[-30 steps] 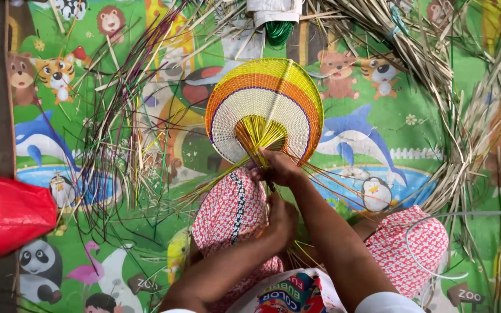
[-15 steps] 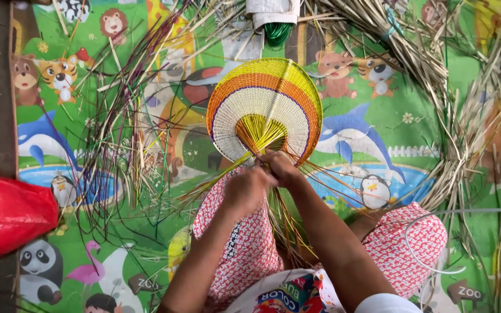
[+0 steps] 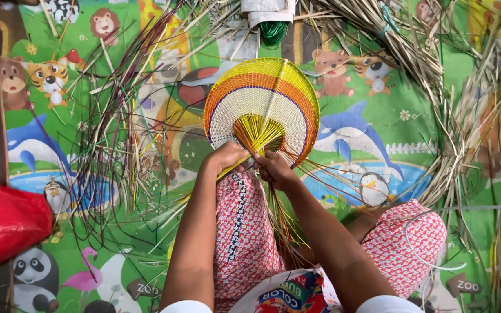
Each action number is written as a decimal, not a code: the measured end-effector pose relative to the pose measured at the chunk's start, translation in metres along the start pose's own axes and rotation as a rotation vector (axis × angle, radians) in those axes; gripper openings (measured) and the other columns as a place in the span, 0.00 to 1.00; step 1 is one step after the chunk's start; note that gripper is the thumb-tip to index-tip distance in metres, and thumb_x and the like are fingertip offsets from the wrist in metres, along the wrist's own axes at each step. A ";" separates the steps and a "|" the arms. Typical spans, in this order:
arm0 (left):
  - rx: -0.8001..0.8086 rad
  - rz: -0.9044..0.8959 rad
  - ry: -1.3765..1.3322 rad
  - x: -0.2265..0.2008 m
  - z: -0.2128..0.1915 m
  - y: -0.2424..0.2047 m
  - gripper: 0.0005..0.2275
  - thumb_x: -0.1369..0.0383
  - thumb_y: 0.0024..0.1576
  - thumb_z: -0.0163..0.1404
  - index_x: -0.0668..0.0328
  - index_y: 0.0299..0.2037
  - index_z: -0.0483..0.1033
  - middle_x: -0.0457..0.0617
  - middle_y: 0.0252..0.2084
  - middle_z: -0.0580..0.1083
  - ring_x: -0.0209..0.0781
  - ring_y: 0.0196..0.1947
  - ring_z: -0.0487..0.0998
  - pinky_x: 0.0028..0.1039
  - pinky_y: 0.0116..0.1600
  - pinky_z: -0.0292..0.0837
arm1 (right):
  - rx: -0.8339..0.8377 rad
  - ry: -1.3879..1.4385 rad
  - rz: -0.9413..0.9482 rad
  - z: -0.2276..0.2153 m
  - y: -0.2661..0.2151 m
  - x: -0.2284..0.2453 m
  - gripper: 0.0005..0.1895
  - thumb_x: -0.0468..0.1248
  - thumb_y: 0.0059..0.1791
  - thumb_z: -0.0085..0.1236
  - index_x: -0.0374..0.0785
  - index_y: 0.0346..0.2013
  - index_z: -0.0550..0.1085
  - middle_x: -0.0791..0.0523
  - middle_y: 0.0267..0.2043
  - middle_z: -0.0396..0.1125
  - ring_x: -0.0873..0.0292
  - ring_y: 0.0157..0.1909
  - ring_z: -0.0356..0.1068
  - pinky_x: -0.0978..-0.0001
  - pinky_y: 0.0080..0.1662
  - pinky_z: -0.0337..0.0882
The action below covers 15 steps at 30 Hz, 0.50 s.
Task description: Weaving colored strands into a circular fan-shaped frame to create a patterned object.
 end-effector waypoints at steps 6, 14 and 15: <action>0.076 -0.059 -0.322 -0.018 0.011 -0.018 0.17 0.59 0.60 0.56 0.68 0.47 0.74 0.58 0.30 0.78 0.37 0.18 0.76 0.21 0.20 0.68 | -0.033 0.048 -0.009 0.007 -0.007 0.002 0.11 0.38 0.56 0.55 0.32 0.41 0.65 0.49 0.26 0.62 0.67 0.13 0.50 0.76 0.15 0.49; -0.081 0.007 -0.425 -0.008 0.018 -0.023 0.15 0.60 0.56 0.64 0.63 0.33 0.73 0.52 0.21 0.71 0.27 0.09 0.59 0.14 0.13 0.46 | -0.093 0.042 -0.012 -0.005 0.011 -0.022 0.11 0.41 0.56 0.53 0.35 0.43 0.67 0.47 0.26 0.65 0.65 0.11 0.51 0.76 0.14 0.49; -0.114 0.022 -0.388 -0.006 0.017 -0.017 0.14 0.61 0.55 0.65 0.63 0.33 0.75 0.53 0.20 0.71 0.28 0.07 0.58 0.15 0.12 0.45 | -0.108 0.011 -0.009 -0.007 0.012 -0.022 0.11 0.41 0.56 0.53 0.36 0.44 0.67 0.46 0.27 0.67 0.65 0.12 0.51 0.76 0.14 0.49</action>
Point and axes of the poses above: each hand's wrist, its own y-axis towards the middle knuckle, its own z-axis out of the palm, x = y × z, the point moved 4 cm from there along y, towards the middle knuckle
